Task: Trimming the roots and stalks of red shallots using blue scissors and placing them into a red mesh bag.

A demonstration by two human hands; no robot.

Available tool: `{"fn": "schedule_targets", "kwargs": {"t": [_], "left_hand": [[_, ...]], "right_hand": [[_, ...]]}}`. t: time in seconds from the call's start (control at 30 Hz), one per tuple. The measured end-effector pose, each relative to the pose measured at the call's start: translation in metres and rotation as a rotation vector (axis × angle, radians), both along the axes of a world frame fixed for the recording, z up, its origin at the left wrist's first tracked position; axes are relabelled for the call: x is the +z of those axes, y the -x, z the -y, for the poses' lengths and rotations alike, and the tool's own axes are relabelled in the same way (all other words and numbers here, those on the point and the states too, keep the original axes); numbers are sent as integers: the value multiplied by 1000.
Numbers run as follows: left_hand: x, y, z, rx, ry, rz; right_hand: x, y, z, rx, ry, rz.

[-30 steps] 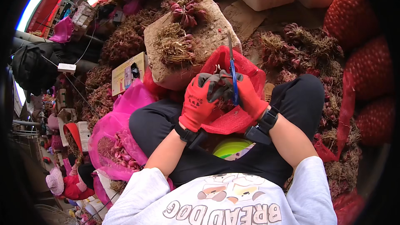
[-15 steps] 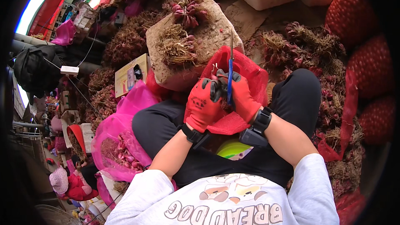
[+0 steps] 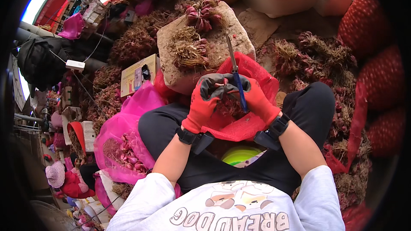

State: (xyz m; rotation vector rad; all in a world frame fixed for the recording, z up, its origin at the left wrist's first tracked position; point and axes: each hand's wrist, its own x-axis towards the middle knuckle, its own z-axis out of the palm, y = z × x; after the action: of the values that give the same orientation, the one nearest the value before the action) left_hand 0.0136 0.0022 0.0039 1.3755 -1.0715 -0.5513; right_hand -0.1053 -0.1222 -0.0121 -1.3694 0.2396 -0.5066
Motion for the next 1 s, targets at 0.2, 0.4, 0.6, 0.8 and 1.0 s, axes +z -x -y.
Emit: {"fn": "schedule_targets", "kwargs": {"t": [0.2, 0.4, 0.6, 0.8, 1.0], "left_hand": [[72, -27, -65, 285, -39, 67], [142, -45, -240, 913, -12, 279], [92, -24, -380, 1053, -995, 300], [129, -11, -255, 1017, -514, 237], [83, -2, -91, 138, -187, -242]], "right_hand": [[-12, 3, 21, -135, -444, -249], [4, 7, 18, -91, -416, -294], [1, 10, 2, -188, 702, -245], [24, 8, -8, -101, 1017, -609], [84, -16, -20, 68, 852, -241]]}}
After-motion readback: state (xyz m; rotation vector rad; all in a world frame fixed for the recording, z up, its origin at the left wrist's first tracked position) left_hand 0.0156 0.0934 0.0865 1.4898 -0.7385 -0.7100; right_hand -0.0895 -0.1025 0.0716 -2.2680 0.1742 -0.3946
